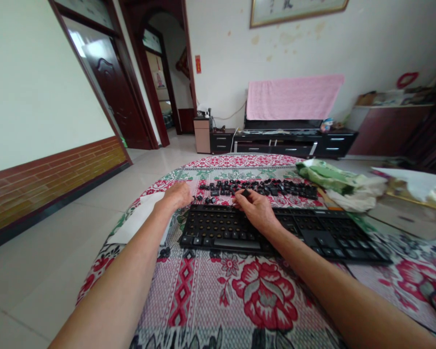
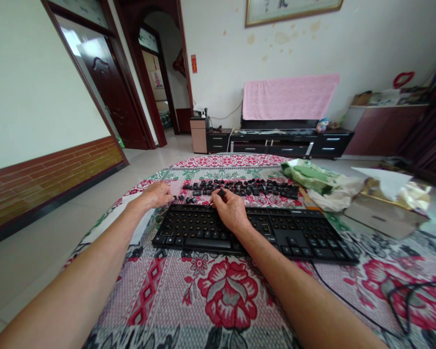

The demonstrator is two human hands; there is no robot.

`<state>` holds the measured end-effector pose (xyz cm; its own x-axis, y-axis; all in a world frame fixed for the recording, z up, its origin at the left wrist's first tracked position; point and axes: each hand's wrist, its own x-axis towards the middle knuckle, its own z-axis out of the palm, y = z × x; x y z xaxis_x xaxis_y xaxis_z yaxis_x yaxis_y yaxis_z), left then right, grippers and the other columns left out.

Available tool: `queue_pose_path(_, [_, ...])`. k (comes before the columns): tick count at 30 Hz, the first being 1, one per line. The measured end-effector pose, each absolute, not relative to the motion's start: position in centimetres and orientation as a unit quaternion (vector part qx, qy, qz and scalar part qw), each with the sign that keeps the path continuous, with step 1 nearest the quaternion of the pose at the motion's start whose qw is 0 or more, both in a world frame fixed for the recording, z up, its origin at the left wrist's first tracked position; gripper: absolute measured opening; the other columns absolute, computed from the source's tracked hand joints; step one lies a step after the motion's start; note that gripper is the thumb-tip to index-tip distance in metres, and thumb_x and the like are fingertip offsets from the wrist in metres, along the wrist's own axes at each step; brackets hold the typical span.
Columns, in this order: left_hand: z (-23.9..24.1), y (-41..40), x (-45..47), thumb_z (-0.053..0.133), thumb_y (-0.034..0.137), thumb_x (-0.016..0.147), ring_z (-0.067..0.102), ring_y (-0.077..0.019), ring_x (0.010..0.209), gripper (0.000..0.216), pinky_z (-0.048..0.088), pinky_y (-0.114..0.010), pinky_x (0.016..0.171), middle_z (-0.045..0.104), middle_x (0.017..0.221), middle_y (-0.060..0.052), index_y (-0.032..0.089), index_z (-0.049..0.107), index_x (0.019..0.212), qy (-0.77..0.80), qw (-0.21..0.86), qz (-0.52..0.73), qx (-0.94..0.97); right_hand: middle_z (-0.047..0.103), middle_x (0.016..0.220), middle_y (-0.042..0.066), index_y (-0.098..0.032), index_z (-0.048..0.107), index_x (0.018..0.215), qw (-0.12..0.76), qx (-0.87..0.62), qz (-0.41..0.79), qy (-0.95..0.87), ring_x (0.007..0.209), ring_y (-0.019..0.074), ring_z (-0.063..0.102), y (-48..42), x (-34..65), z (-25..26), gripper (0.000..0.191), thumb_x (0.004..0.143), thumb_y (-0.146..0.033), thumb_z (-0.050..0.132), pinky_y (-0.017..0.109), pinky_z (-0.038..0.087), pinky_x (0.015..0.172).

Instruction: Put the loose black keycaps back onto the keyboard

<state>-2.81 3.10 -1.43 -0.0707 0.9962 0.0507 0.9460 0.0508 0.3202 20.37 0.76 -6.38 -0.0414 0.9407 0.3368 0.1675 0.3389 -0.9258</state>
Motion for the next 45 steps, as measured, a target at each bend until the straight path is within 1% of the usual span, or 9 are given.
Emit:
queue_pose_path(2, [-1.3,2.9,-2.6,0.063,0.023,0.063,0.062,-0.0218,0.081,0.009,0.042,-0.026,0.076,0.067,0.071,-0.008,0.019,0.063,0.056,0.715,0.066,0.062,0.693,0.065,0.071,0.002,-0.018,0.061,0.078,0.529,-0.443,0.36,-0.628,0.064,0.0145,0.06,0.8,20.4,-6.5,0.024,0.076,-0.041,0.054,0.028,0.05,0.067])
queue_pose_path(4, [-1.3,2.9,-2.5,0.061,0.025,0.066,0.061,-0.0208,0.077,0.01,0.042,-0.026,0.073,0.067,0.071,-0.008,0.019,0.065,0.059,0.7,0.051,0.028,0.712,0.064,0.072,0.002,-0.018,0.06,0.078,0.527,-0.44,0.361,-0.631,0.065,0.0146,0.061,0.8,20.4,-6.5,0.023,0.077,-0.04,0.053,0.028,0.049,0.067])
queue_pose_path(10, [-1.4,3.4,-3.1,0.058,0.023,0.066,0.059,-0.0153,0.072,0.018,0.04,-0.022,0.067,0.068,0.072,0.0,0.022,0.072,0.076,0.668,0.086,0.022,0.739,0.063,0.071,0.002,-0.017,0.06,0.077,0.525,-0.438,0.362,-0.633,0.065,0.0145,0.06,0.8,20.4,-6.5,0.022,0.078,-0.038,0.052,0.026,0.048,0.065])
queue_pose_path(12, [-1.3,3.5,-3.1,0.057,0.026,0.067,0.059,-0.0153,0.072,0.022,0.04,-0.022,0.066,0.068,0.071,0.0,0.022,0.073,0.081,0.676,0.086,0.023,0.731,0.062,0.07,0.001,-0.017,0.06,0.077,0.525,-0.437,0.359,-0.636,0.065,0.0145,0.06,0.8,20.5,-6.5,0.022,0.078,-0.038,0.052,0.026,0.048,0.065])
queue_pose_path(19, [-1.5,4.1,-1.6,0.057,0.04,0.07,0.059,-0.0159,0.069,0.024,0.04,-0.024,0.064,0.068,0.07,-0.001,0.025,0.073,0.079,0.683,0.044,0.059,0.726,0.063,0.071,0.002,-0.018,0.059,0.078,0.519,-0.442,0.361,-0.636,0.066,0.0153,0.061,0.6,20.5,-6.2,0.023,0.078,-0.039,0.051,0.027,0.048,0.065])
queue_pose_path(26, [-2.4,4.8,-0.9,0.061,0.029,0.066,0.06,-0.0164,0.069,0.018,0.042,-0.024,0.067,0.068,0.068,-0.002,0.022,0.075,0.077,0.679,0.056,0.052,0.73,0.063,0.071,0.002,-0.018,0.059,0.078,0.518,-0.446,0.361,-0.635,0.065,0.0149,0.061,0.6,20.4,-6.2,0.022,0.078,-0.038,0.052,0.027,0.049,0.066])
queue_pose_path(32, [-2.5,4.7,-1.0,0.067,0.028,0.059,0.059,-0.0136,0.069,0.024,0.041,-0.022,0.064,0.069,0.073,0.004,0.025,0.073,0.082,0.668,0.087,0.075,0.735,0.062,0.07,0.001,-0.018,0.059,0.078,0.525,-0.43,0.364,-0.638,0.064,0.0142,0.06,0.8,20.5,-6.5,0.021,0.079,-0.037,0.052,0.027,0.049,0.067])
queue_pose_path(38, [-3.3,5.4,-1.5,0.065,0.024,0.058,0.059,-0.0139,0.069,0.025,0.04,-0.023,0.062,0.068,0.071,0.003,0.024,0.074,0.081,0.656,0.128,0.096,0.738,0.062,0.071,0.001,-0.018,0.059,0.079,0.524,-0.43,0.363,-0.639,0.064,0.0142,0.06,0.8,20.4,-6.4,0.021,0.079,-0.037,0.051,0.028,0.049,0.067])
queue_pose_path(45, [-3.7,5.6,-1.8,0.066,0.022,0.057,0.061,-0.0151,0.074,0.03,0.043,-0.023,0.066,0.07,0.08,0.001,0.021,0.074,0.086,0.652,0.178,0.131,0.725,0.062,0.07,0.001,-0.018,0.058,0.077,0.522,-0.436,0.361,-0.638,0.065,0.0146,0.06,0.6,20.4,-6.1,0.021,0.078,-0.037,0.051,0.027,0.048,0.066])
